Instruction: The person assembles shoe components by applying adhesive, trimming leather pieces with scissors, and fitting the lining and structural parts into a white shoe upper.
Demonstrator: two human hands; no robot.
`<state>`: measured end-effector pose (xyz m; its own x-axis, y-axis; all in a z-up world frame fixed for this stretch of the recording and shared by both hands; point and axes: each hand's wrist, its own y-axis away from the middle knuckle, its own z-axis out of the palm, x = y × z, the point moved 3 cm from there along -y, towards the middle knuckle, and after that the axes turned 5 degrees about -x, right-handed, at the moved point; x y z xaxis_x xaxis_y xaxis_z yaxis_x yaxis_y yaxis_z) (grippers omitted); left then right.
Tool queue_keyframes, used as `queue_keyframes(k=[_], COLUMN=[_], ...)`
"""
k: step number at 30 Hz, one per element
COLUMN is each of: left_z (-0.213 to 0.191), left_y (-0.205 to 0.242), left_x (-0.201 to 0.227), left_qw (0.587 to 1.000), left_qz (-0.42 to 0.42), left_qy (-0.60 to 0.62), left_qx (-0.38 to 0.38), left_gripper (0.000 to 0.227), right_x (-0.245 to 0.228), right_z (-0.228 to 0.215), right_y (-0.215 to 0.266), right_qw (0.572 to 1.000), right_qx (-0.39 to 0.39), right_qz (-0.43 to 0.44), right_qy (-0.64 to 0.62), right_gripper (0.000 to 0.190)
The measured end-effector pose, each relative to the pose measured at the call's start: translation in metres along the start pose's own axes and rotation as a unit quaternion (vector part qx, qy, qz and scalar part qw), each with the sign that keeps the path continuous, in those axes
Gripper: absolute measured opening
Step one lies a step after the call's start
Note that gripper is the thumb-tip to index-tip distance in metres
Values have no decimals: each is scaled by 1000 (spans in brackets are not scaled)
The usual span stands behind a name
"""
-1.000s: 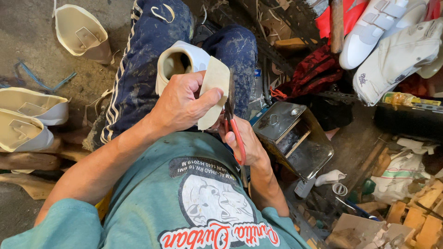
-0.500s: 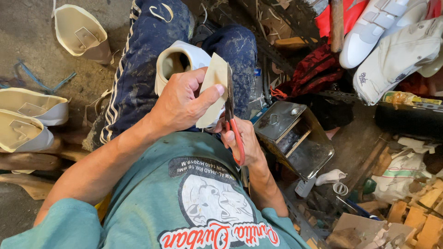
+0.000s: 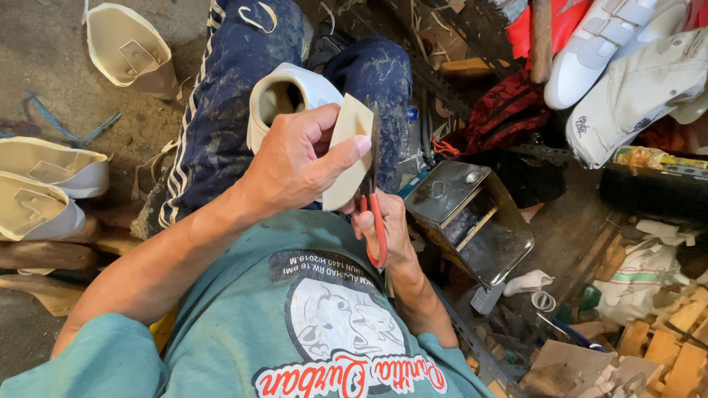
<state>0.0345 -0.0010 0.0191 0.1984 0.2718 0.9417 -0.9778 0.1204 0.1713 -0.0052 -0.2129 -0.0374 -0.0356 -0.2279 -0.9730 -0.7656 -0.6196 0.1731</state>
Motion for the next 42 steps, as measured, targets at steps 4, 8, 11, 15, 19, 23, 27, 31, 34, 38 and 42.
queue_keyframes(k=[4,8,11,15,19,23,27,31,34,38,42], left_z=[-3,5,8,6,4,6,8,5,4,-1,-5], left_y=[-4,-1,-2,-1,-1,-2,-2,-3,-1,-5,-2], left_x=[-12,-4,-4,-6,-16,-19,-19,-23,-26,-31,-31], left_qw=[998,1000,1000,1000,999,998,997,994,993,994,992], left_qz=[22,9,8,0,-18,-26,-33,-49,-48,-34,-37], left_qy=[-64,-27,16,-6,-29,-4,17,47,57,29,55], left_qx=[7,-4,-11,-18,-40,-52,-71,-90,-92,-102,-107], left_gripper=[21,21,21,23,25,22,23,21,22,24,24], right_x=[-11,-6,-4,-14,5,-3,-12,-8,-17,-21,-14], right_z=[0,4,5,3,1,1,-4,-2,-4,-9,-6], right_y=[-9,-8,-1,-9,-4,0,-10,-5,-10,-18,-14], right_qw=[1000,1000,1000,1000,1000,1000,1000,999,1000,999,1000], right_qx=[-19,-16,19,6,2,15,0,1,-10,-28,-14], right_qz=[-3,-3,-17,-11,-5,-3,-4,6,0,-4,2], right_qy=[19,-1,3,10,-22,-14,-8,-37,-27,16,-6], right_gripper=[52,55,57,54,58,58,56,59,55,53,55])
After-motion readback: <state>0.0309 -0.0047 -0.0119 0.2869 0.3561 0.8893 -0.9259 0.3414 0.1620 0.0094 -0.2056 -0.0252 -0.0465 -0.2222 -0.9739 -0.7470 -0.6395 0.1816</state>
